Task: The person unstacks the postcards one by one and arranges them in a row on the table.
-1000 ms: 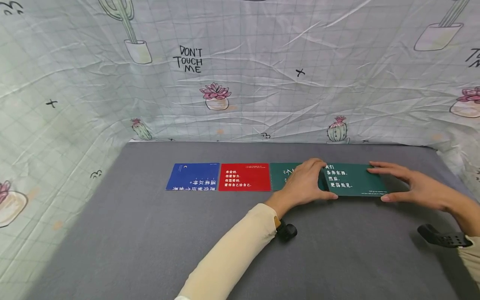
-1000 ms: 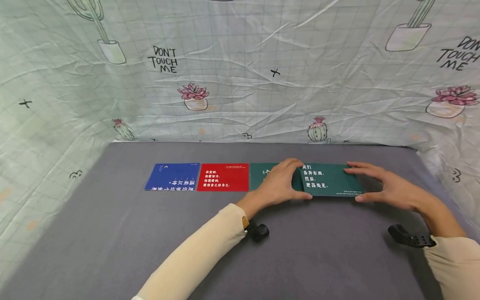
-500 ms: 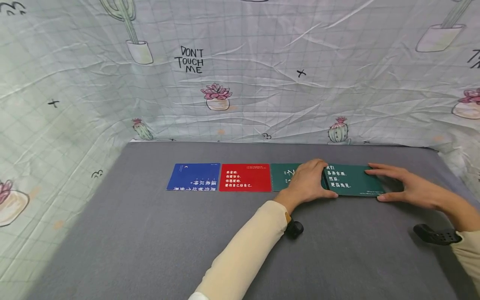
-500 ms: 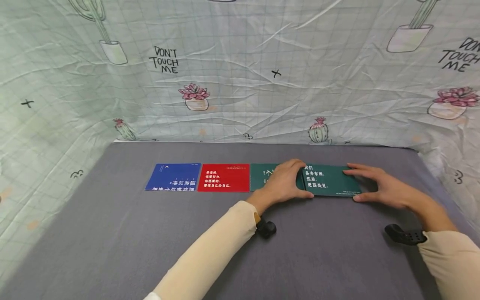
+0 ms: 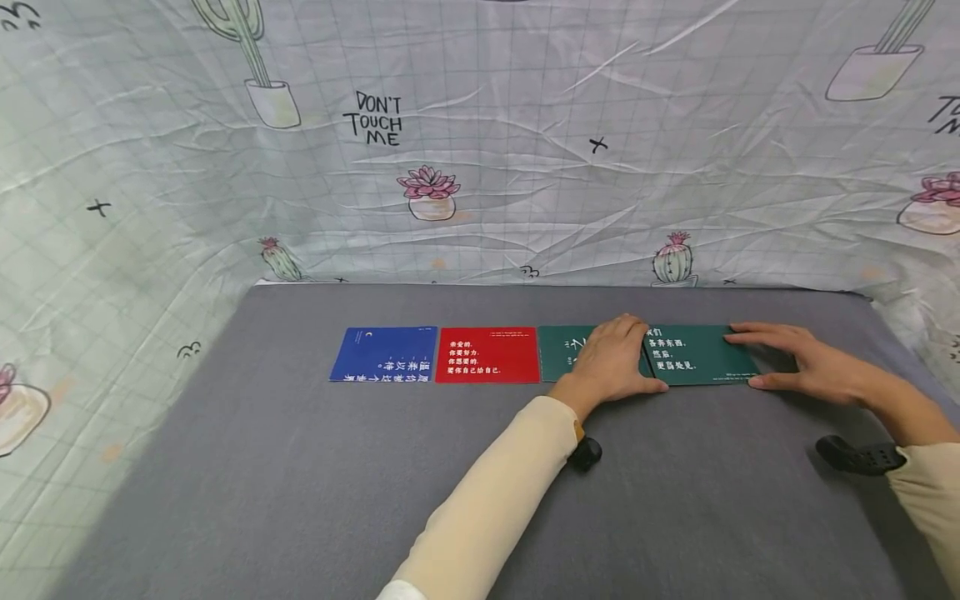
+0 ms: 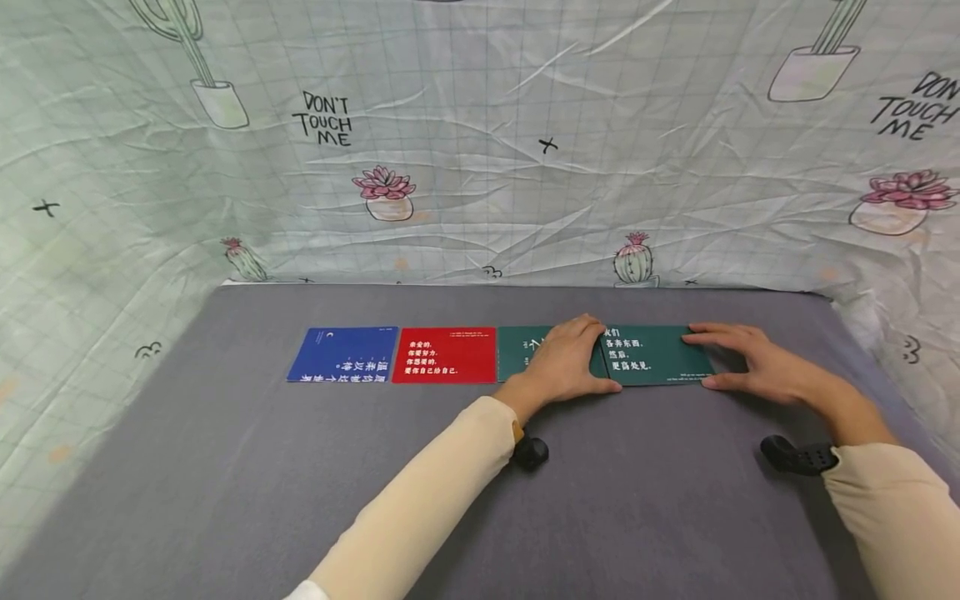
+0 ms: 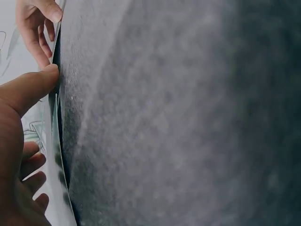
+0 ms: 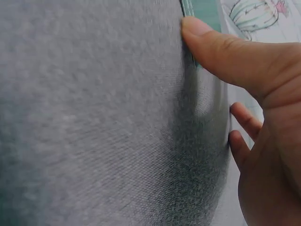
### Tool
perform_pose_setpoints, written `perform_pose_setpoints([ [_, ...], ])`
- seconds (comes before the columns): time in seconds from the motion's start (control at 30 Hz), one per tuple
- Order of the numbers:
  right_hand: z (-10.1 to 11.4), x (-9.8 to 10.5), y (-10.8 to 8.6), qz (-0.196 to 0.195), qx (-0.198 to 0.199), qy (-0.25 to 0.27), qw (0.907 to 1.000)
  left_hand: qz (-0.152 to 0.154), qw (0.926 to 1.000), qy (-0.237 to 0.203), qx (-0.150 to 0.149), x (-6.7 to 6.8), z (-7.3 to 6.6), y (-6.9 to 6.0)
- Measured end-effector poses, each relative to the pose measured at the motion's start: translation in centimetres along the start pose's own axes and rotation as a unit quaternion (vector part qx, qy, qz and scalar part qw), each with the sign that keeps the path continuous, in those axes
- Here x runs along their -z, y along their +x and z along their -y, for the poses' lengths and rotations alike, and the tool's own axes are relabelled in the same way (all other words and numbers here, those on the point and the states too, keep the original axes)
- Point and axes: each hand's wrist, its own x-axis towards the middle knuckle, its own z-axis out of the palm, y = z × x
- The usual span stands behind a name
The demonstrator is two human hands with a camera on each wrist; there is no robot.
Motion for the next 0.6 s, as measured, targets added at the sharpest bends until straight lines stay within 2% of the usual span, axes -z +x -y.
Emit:
perform_pose_setpoints([
  [0.1, -0.13, 0.06, 0.28, -0.006, 0.013, -0.01, 0.9998, 0.009, 0.9999, 0.007, 0.004, -0.07, 0.17, 0.21],
  [0.37, -0.01, -0.13, 0.54, -0.017, 0.002, -0.006, 0.9998, 0.023, 0.9995, 0.014, 0.013, 0.04, 0.24, 0.6],
  [0.6, 0.05, -0.23, 0.2, -0.006, -0.032, 0.006, 0.9995, 0.045, 0.9981, 0.04, 0.012, 0.17, 0.11, 0.82],
])
